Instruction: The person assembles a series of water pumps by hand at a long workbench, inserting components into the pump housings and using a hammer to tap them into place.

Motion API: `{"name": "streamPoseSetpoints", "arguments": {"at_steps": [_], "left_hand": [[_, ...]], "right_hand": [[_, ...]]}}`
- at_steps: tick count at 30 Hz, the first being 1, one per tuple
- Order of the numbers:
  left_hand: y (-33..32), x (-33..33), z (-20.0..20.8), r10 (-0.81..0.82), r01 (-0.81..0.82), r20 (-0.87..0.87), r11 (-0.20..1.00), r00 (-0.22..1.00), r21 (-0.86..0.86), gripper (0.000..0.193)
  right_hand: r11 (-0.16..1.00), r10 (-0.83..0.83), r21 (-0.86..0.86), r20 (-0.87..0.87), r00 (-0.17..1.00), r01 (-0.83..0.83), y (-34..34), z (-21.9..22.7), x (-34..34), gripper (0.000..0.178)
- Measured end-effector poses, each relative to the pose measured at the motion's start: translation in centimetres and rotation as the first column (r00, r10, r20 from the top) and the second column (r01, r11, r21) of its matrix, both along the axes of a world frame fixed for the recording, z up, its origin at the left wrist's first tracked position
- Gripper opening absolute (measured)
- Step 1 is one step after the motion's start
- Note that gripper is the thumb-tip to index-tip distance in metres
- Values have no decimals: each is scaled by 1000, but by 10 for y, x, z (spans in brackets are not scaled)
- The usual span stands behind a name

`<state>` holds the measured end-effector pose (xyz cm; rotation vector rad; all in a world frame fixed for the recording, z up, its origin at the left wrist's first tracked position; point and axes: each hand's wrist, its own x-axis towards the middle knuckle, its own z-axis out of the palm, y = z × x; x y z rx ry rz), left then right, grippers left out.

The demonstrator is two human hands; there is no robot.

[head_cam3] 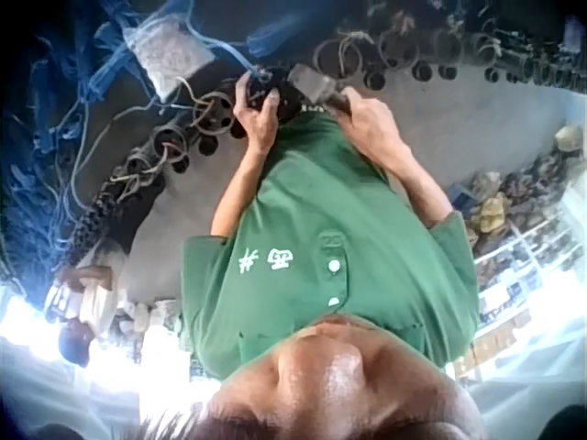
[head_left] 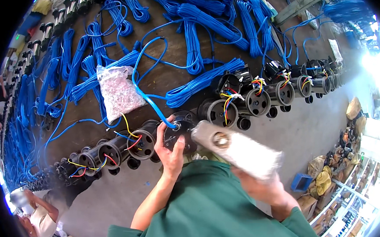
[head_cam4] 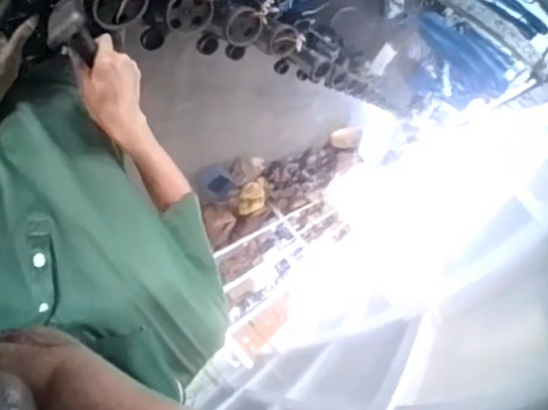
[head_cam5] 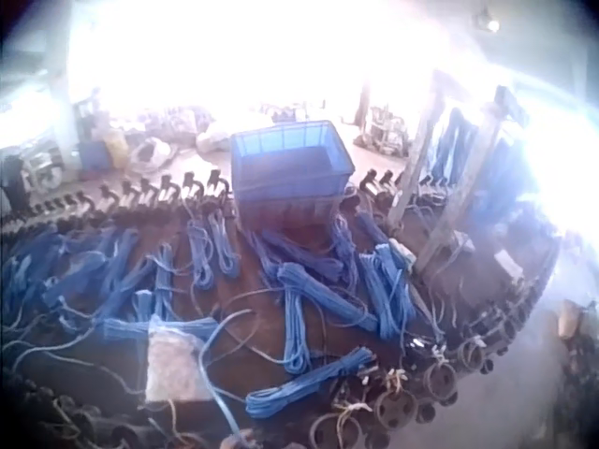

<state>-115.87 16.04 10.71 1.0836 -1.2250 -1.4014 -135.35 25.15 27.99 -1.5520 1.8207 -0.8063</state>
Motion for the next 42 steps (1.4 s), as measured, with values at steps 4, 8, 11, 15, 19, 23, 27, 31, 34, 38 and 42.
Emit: {"name": "streamPoseSetpoints", "arguments": {"at_steps": [4, 8, 11, 15, 19, 23, 27, 31, 34, 38, 42], "left_hand": [[-3, -1, 6, -9, 11, 104, 1000, 995, -21, 58], [0, 3, 7, -18, 15, 41, 996, 999, 85, 60], [-2, 4, 8, -38, 32, 75, 996, 996, 82, 59], [-6, 3, 4, -23, 29, 143, 999, 990, -44, 57], [-11, 4, 6, 34, -12, 105, 980, 994, -201, 74], [-13, 18, -6, -66, 154, 236, 912, 970, -380, 110], [-14, 14, -24, -20, 114, 235, 912, 972, -393, 93], [-10, 17, -16, -8, 110, 251, 912, 968, -395, 97], [-13, 15, -15, 53, 60, 255, 908, 966, -415, 98], [-15, 12, -12, 57, 72, 265, 890, 962, -451, 95], [-23, 13, -11, 98, 32, 258, 889, 961, -457, 96]], "right_hand": [[953, -53, 301, 54, 997, 34, -6, -31, -4, 19], [955, -106, 292, 161, 981, 55, -12, 7, -17, 17], [998, -26, 60, 86, 996, 21, -8, -5, -11, 20], [935, -42, 351, -45, 998, 55, -8, -57, -3, 29], [930, -122, 356, 51, 991, 96, -29, 6, -4, 26], [998, 23, 59, 95, 995, -29, -13, 32, 12, 22], [956, 190, 228, 5, 982, -186, -23, -4, 42, 27], [893, 125, 443, -65, 990, -84, -33, -22, 49, 33], [951, 30, 303, 88, 996, -55, -30, 28, 36, 36], [997, -51, 65, 33, 998, 49, -5, -7, 31, 31], [900, -50, 424, -128, 991, 100, -34, -13, 30, 28]]}}
